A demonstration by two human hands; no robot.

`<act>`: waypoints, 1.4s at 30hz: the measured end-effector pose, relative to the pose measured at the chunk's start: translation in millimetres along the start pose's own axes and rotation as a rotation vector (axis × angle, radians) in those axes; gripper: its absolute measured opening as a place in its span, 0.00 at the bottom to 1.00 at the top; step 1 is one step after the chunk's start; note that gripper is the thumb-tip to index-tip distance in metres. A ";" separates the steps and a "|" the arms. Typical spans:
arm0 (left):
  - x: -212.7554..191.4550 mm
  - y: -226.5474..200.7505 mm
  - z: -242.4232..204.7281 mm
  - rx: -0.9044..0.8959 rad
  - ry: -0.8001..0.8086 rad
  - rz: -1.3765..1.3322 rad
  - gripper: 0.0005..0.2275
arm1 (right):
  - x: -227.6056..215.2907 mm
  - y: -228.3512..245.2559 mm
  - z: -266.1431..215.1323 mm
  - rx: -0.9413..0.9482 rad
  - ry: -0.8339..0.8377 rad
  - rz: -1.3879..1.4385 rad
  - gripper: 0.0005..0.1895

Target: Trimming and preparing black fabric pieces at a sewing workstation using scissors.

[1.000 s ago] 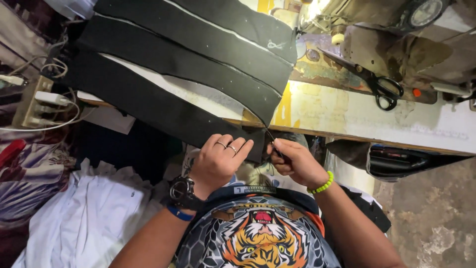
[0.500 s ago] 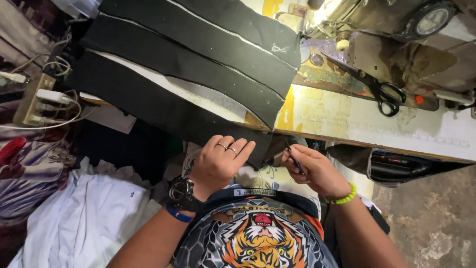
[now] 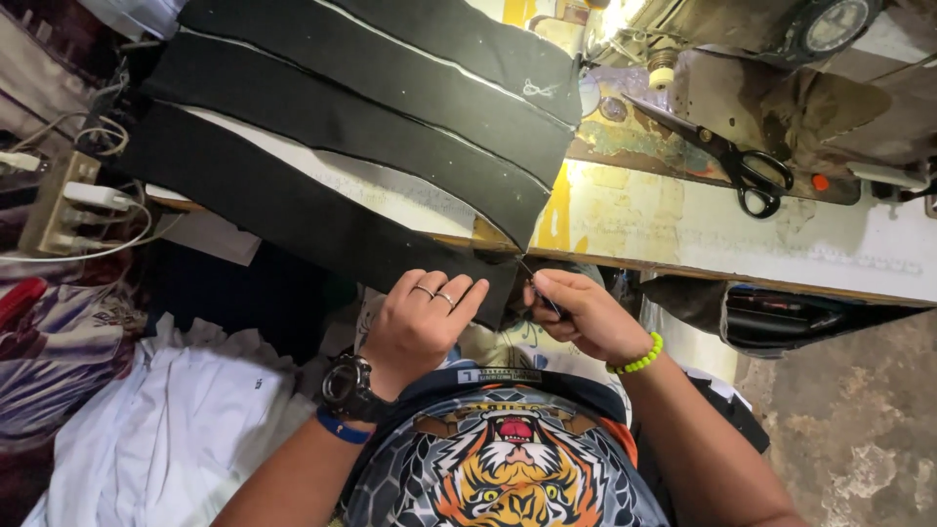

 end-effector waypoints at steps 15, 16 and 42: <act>-5.0 -32.3 38.4 -0.489 -0.046 -0.667 0.08 | -331.3 91.9 -166.1 -0.323 -1.916 -1.426 0.20; -6.1 -36.1 49.4 -0.462 -0.047 -0.665 0.08 | -324.6 93.6 -169.7 -0.331 -1.938 -1.401 0.20; 106.8 -158.1 121.6 -1.746 0.128 -2.244 0.15 | -210.5 -60.2 -256.9 -0.432 -1.355 -0.596 0.12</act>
Point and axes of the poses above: each hand's wrist, its own z-axis towards the middle knuckle, its own x-axis out of the palm, y = z × x, the point moved 9 cm from there along z, towards the middle knuckle, and after that the axes turned 10 degrees about x, right-handed, at the moved point
